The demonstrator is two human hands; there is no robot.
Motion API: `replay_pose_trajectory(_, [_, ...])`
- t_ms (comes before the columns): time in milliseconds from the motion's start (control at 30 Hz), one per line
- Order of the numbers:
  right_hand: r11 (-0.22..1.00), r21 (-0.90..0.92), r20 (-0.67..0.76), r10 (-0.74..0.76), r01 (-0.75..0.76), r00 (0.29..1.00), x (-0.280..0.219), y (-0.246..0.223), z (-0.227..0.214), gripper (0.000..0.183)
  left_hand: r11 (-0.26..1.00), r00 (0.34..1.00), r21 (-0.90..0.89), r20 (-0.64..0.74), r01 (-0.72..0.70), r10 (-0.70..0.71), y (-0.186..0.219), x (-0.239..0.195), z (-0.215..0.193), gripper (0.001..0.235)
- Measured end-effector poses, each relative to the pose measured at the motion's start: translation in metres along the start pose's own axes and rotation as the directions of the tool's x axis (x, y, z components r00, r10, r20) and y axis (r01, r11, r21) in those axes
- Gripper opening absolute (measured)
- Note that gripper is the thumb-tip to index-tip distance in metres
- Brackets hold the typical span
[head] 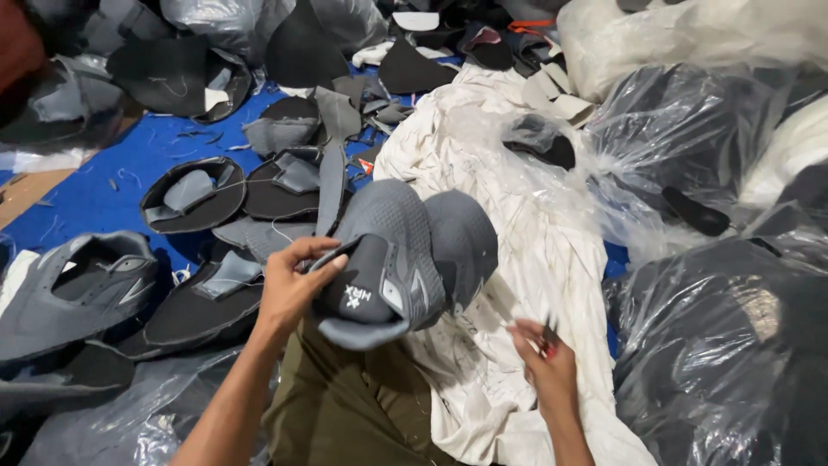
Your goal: The person trims excess threads from shoe uppers using a pair of snips.
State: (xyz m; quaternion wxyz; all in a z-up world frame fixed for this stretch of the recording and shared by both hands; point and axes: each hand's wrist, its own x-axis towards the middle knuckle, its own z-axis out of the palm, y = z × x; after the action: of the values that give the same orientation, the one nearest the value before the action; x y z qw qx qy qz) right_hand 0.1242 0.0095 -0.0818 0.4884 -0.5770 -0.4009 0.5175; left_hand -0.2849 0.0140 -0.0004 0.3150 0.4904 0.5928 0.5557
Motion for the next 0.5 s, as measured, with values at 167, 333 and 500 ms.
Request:
replay_pose_trajectory(167, [0.989,-0.002,0.17,-0.148,0.15,0.974,0.084,0.033,0.038,0.038,0.994,0.998,-0.102,0.026,-0.049,0.052,0.009,-0.022,-0.015,0.023])
replay_pose_trajectory(333, [0.987,0.045,0.23,-0.16,0.154,0.96,0.074,-0.03,0.091,0.03,0.993,0.993,0.069,-0.061,-0.096,0.1,0.007,-0.007,-0.067,0.026])
replay_pose_trajectory(500, [0.858,-0.128,0.193,-0.47,0.497,0.861,0.034,-0.138,0.141,0.024,0.625,0.789,0.624,-0.022,-0.469,0.614,0.08,0.03,-0.12,0.036])
